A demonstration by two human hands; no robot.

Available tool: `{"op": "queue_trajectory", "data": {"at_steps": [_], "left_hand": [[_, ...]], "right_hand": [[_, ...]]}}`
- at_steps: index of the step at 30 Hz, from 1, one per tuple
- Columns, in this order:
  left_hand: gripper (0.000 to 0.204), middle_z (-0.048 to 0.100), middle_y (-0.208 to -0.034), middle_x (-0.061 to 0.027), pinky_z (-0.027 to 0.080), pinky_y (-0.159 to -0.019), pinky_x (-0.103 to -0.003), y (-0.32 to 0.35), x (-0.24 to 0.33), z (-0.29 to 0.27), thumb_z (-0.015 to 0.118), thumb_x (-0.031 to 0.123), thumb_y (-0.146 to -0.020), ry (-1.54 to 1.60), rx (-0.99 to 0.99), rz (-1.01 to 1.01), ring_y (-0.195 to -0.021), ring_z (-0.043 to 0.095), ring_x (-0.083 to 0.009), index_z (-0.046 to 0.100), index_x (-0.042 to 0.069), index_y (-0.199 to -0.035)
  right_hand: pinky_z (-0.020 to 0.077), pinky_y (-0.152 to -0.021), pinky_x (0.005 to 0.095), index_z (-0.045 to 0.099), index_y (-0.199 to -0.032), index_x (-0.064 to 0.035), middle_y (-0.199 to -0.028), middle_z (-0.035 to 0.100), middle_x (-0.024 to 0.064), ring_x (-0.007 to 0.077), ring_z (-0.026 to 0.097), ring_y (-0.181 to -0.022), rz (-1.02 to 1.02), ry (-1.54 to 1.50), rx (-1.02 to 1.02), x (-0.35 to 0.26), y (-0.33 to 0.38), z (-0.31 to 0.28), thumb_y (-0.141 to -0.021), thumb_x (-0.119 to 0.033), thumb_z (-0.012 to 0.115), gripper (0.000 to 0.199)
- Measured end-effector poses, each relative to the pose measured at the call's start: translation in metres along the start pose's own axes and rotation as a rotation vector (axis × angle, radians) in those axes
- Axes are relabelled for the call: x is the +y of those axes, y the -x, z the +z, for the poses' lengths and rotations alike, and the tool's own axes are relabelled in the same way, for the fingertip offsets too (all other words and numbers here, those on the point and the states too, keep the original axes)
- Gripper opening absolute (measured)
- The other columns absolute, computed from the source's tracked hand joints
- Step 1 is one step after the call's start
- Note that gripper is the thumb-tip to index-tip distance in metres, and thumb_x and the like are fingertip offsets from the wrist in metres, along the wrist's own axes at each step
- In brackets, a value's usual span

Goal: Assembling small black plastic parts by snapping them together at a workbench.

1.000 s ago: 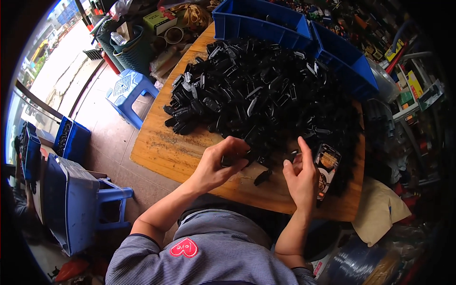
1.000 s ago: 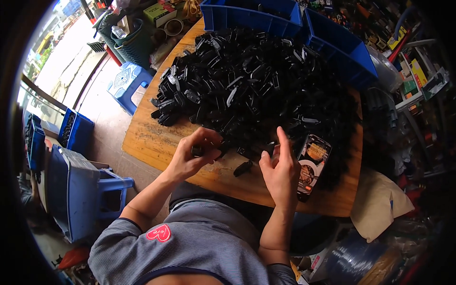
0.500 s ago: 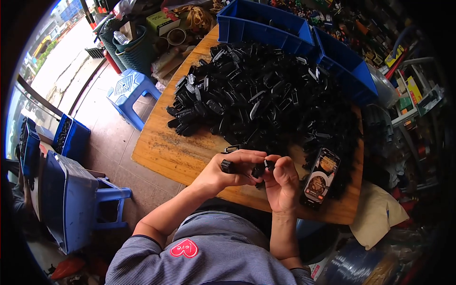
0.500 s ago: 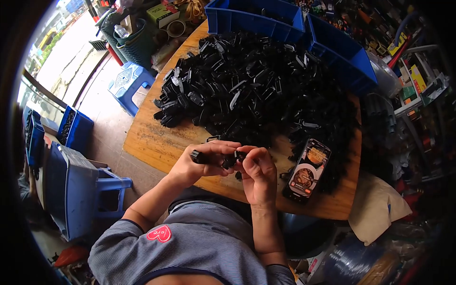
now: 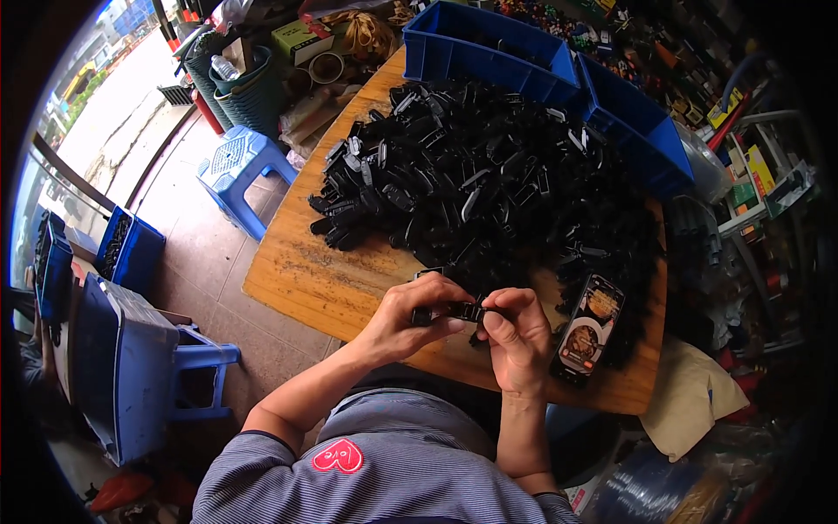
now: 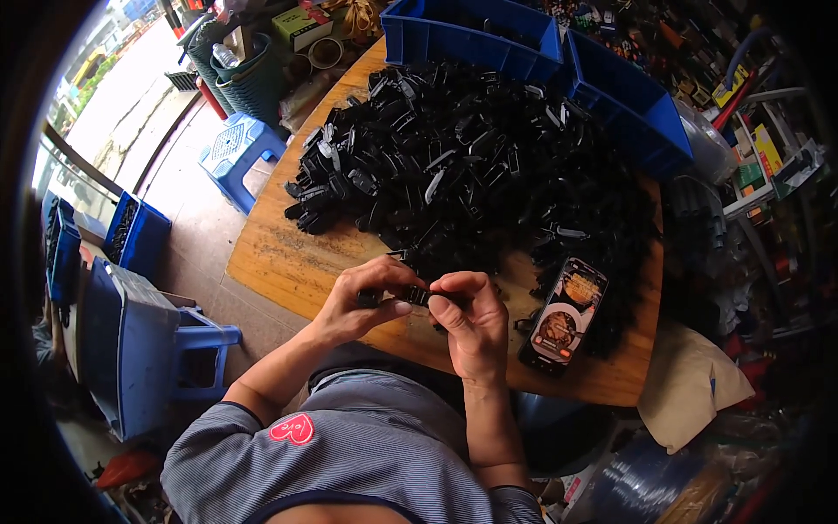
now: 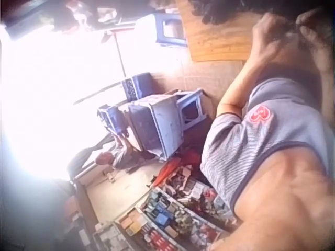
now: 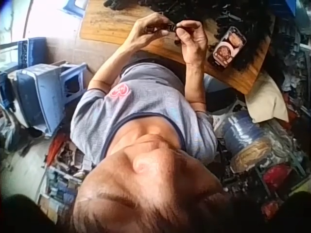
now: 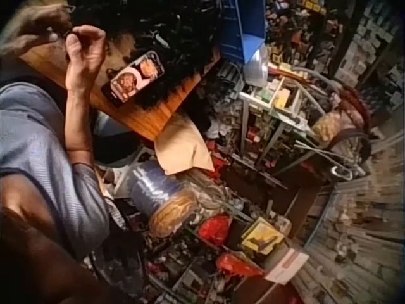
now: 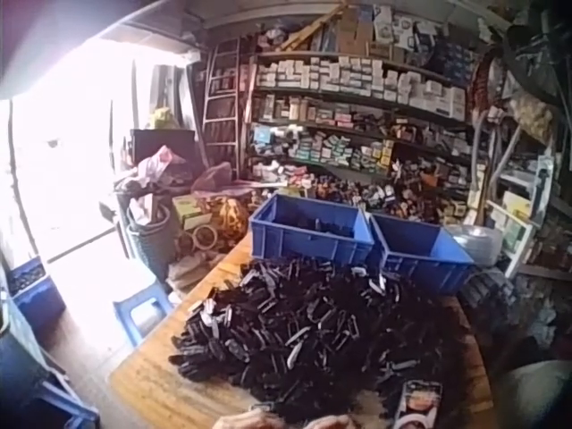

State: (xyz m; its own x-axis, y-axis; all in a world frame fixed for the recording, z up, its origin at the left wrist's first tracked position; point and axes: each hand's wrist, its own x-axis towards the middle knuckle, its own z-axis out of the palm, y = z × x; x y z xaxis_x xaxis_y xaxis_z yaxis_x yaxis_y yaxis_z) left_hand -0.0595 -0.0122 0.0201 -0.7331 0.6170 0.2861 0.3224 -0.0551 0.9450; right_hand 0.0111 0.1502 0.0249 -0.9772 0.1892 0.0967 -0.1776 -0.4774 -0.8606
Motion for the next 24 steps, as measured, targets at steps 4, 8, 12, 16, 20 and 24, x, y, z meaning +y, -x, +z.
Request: {"op": "queue_trajectory", "data": {"at_steps": [4,8,12,16,20,24], "left_hand": [[0.026,0.063,-0.088,-0.0067,0.045,-0.068,-0.029,-0.001,0.002,-0.006,0.07,0.016,-0.075,0.021,-0.001,0.097,-0.079,0.059,-0.0183,0.064,0.004,-0.097],[0.026,0.064,-0.082,-0.0074,0.045,-0.067,-0.029,0.003,0.002,-0.004,0.071,0.02,-0.074,0.08,0.02,0.045,-0.077,0.06,-0.0189,0.066,0.003,-0.093],[0.03,0.063,-0.084,-0.0069,0.045,-0.067,-0.029,0.01,-0.001,0.002,0.071,0.022,-0.075,0.144,0.065,-0.056,-0.078,0.059,-0.0164,0.064,0.0,-0.094],[0.041,0.061,-0.085,-0.0063,0.046,-0.07,-0.028,0.011,0.006,0.01,0.071,0.022,-0.077,0.359,0.028,-0.232,-0.078,0.058,-0.0134,0.058,-0.002,-0.107],[0.047,0.063,-0.086,-0.0082,0.049,-0.069,-0.026,0.012,0.008,0.011,0.069,0.019,-0.079,0.324,-0.011,-0.187,-0.076,0.061,-0.0134,0.051,0.001,-0.118],[0.04,0.064,-0.089,-0.0122,0.051,-0.07,-0.028,-0.002,0.009,-0.029,0.066,0.008,-0.077,0.53,0.154,-0.27,-0.078,0.063,-0.0175,0.051,0.001,-0.114]], "right_hand": [[0.0465,-0.057,0.0225,0.054,-0.096,-0.0066,-0.091,0.054,0.0024,0.0097,0.053,-0.074,0.291,-0.158,-0.064,-0.004,0.002,-0.003,-0.078,-0.004,0.066,0.022],[0.0491,-0.054,0.0233,0.054,-0.099,-0.0073,-0.089,0.055,0.0001,0.0092,0.055,-0.075,0.348,-0.307,-0.067,0.007,0.007,0.005,-0.08,-0.008,0.066,0.023],[0.0466,-0.073,0.0235,0.052,-0.109,-0.0071,-0.104,0.052,0.0015,0.0102,0.053,-0.089,0.212,-0.159,-0.012,0.011,0.01,0.019,-0.084,-0.013,0.063,0.028],[0.0386,-0.087,0.0267,0.055,-0.108,-0.0049,-0.113,0.05,0.0076,0.0134,0.049,-0.098,-0.121,0.382,-0.011,0.013,0.005,0.017,-0.087,-0.018,0.059,0.024],[0.0416,-0.081,0.0288,0.058,-0.102,-0.0034,-0.11,0.052,0.0119,0.0192,0.051,-0.096,-0.265,0.734,0.016,0.01,-0.002,0.008,-0.087,-0.023,0.059,0.025],[0.043,-0.078,0.0338,0.056,-0.108,-0.0017,-0.104,0.057,0.0116,0.026,0.053,-0.087,-0.492,1.553,0.185,-0.014,-0.025,-0.022,-0.083,-0.01,0.058,0.026]]}}
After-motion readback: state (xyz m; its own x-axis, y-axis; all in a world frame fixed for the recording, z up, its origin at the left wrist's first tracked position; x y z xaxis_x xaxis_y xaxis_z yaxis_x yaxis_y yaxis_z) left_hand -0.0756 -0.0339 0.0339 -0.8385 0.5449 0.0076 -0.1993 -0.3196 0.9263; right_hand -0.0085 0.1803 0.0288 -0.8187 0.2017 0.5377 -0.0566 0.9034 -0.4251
